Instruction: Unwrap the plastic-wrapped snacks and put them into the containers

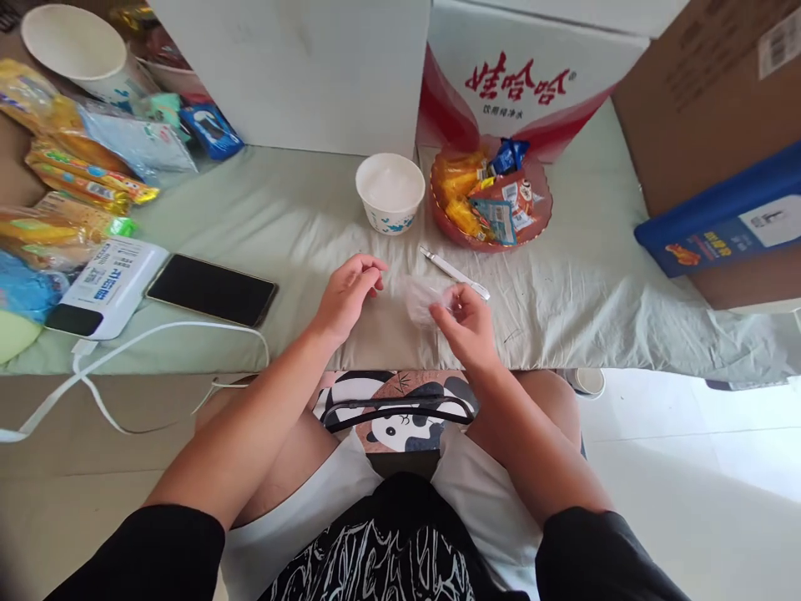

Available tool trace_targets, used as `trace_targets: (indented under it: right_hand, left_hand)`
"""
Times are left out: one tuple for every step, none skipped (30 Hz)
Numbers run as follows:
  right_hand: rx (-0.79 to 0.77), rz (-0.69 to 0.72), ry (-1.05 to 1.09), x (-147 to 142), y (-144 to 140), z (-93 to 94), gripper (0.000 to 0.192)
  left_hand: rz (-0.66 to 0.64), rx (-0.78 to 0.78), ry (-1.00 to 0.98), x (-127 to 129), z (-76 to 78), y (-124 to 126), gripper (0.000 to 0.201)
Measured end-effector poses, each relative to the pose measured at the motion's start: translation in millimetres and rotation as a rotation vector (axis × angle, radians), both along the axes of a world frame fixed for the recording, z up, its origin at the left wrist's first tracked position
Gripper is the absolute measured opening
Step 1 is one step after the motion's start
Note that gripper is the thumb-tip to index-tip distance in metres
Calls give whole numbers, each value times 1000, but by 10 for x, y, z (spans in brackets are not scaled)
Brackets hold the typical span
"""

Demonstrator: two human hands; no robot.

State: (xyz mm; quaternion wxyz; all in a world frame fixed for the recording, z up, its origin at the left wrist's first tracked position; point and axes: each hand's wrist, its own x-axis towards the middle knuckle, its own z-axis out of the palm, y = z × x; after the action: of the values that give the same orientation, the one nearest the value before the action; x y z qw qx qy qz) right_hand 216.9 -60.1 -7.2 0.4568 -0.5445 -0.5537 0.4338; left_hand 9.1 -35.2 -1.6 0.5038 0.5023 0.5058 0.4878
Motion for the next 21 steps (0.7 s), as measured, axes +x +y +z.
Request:
trace_targets:
  right_hand:
    - [25,-25,-32,1,16,38,43]
    - [64,-37,-76,-3,56,99,43]
    - [121,-41,-130,-19,125,186,43]
    - [191,-43,-199,-49,225,296,41]
    - [268,-50,-279,-98,356,423,39]
    - [340,-59,-373,-170,518,559,37]
    - [385,-65,-483,-265,704,691,32]
    - [400,-64,-595,-382,907,808,25]
    - [381,-26,-710,-516,1119,898,18]
    - [345,39,-818,-659,1329,956,13]
    - [289,135,-918,-804,1529,978,10]
    - [205,257,-1011,-940,1713,965,7]
    - [103,377,-1082,-1058,1876,921,8]
    - [10,465,-1106,-1152,2015,853,11]
    - [-111,537,-1084,-1220,2130,770,16]
    - [-235,585,-1021,-1261,2222,681,20]
    - [-345,612,-936,-1279,2293,594,21]
    - [-437,632,-851,-1281,2345,516,21]
    - [-490,643,-783,-1272,2380,453,18]
    - [-502,646,-742,-1259,2399,408,16]
    - [-492,648,-727,-1248,2404,380,15]
  left_hand:
    - [46,-9,0,-8,12,9,14]
    - [89,-23,-3,-16,22,15,10]
    - [125,-40,-7,-24,31,18,7]
    - [151,-54,-10,-33,39,19,6]
    - [166,-66,-12,-41,47,18,6]
    - [170,-76,-14,-50,57,16,7]
    - [168,-85,-18,-58,68,15,7]
    - [162,-90,-23,-65,81,13,7]
    - [158,-92,-29,-71,96,10,7]
    - [154,-94,-36,-76,113,7,8]
    - [149,-95,-43,-80,132,3,9]
    - [145,-97,-49,-84,151,-3,10]
    - [140,-101,-53,-88,170,-12,12]
    - [134,-107,-55,-94,189,-24,13]
    - [125,-114,-56,-103,209,-38,14]
    - [114,-121,-57,-117,228,-55,15]
    - [104,-128,-56,-135,247,-72,16]
    - [95,-136,-56,-157,266,-88,16]
    - [87,-142,-55,-182,285,-103,17]
    - [82,-150,-54,-209,303,-116,17]
    - [78,-158,-53,-237,320,-126,18]
